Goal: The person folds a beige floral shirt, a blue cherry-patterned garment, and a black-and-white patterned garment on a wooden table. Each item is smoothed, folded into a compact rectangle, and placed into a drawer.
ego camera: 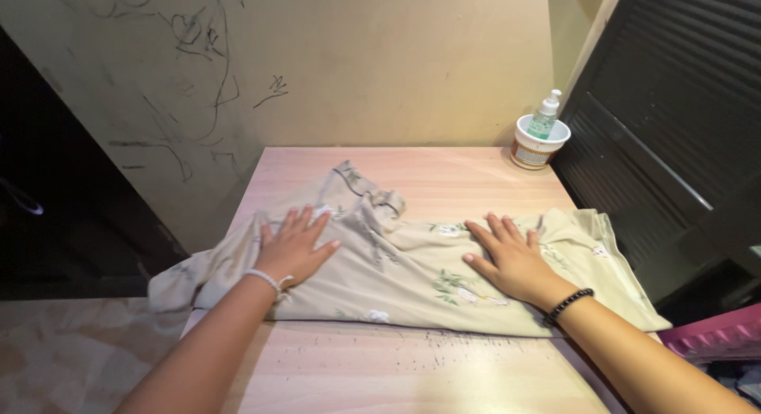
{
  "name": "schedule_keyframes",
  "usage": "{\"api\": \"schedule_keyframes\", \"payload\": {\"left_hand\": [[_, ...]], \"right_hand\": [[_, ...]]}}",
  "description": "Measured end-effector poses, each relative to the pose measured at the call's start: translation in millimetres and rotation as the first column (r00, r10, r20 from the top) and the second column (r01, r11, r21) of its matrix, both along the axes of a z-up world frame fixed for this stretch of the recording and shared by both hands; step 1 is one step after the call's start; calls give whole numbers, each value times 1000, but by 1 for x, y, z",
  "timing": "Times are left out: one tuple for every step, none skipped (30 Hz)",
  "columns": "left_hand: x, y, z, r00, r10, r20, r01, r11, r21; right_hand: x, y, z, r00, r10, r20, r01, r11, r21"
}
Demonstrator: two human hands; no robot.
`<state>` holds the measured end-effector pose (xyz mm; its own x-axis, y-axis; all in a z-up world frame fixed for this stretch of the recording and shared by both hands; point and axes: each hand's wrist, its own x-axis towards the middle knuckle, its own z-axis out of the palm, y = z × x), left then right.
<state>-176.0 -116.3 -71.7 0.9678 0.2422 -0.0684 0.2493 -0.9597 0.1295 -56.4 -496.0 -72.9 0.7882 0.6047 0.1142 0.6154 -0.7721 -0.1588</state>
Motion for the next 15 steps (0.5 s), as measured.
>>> {"api": "schedule_keyframes", "payload": {"left_hand": [[-5,7,-1,1000,6,14,-7,1000,15],[-10,15,-1,1000,27,9,-27,1000,14],[-13,23,-2,999,48,7,-49,999,13],[-17,31,-2,998,70,4,-70,997,12],[-21,41,-2,997,78,9,-78,997,25],[-24,51,-1,996,85,14,-86,996,37],[-27,59,-2,995,96,17,-97,994,50],[-29,65,-4,995,98,28,-99,994,44],[-30,70,-5,994,101,38,-102,994,38],[-32,73,-6,993,104,48,-106,994,33],[-33,75,-8,993,108,38,-109,994,31],[-33,75,-8,993,111,28,-112,993,30],[-30,74,-6,994,111,20,-112,993,30],[-26,73,-4,989,145,5,-145,989,-17],[-22,69,-2,984,177,-13,-177,982,-62]], "right_hand": [[-1,6,-1,1000,-1,-10,1,1000,-7],[-3,15,-3,1000,-1,-19,1,1000,-15],[-3,24,-3,1000,-1,-26,0,1000,-23],[-5,35,-4,1000,18,-26,-18,1000,-16],[-6,47,-4,999,37,-25,-38,999,-10],[-7,57,-4,998,57,-23,-57,998,-5],[-7,67,-5,998,61,-29,-61,998,-3],[-6,75,-5,997,64,-35,-64,998,-1],[-5,81,-6,997,70,-43,-70,998,1],[-2,84,-7,996,74,-50,-73,997,20],[2,85,-9,996,76,-56,-74,996,40],[6,83,-11,995,78,-63,-75,995,60],[13,80,-13,999,32,-21,-30,997,69],[20,74,-15,1000,-15,21,14,997,80],[28,66,-17,996,-64,61,58,994,94]]}}
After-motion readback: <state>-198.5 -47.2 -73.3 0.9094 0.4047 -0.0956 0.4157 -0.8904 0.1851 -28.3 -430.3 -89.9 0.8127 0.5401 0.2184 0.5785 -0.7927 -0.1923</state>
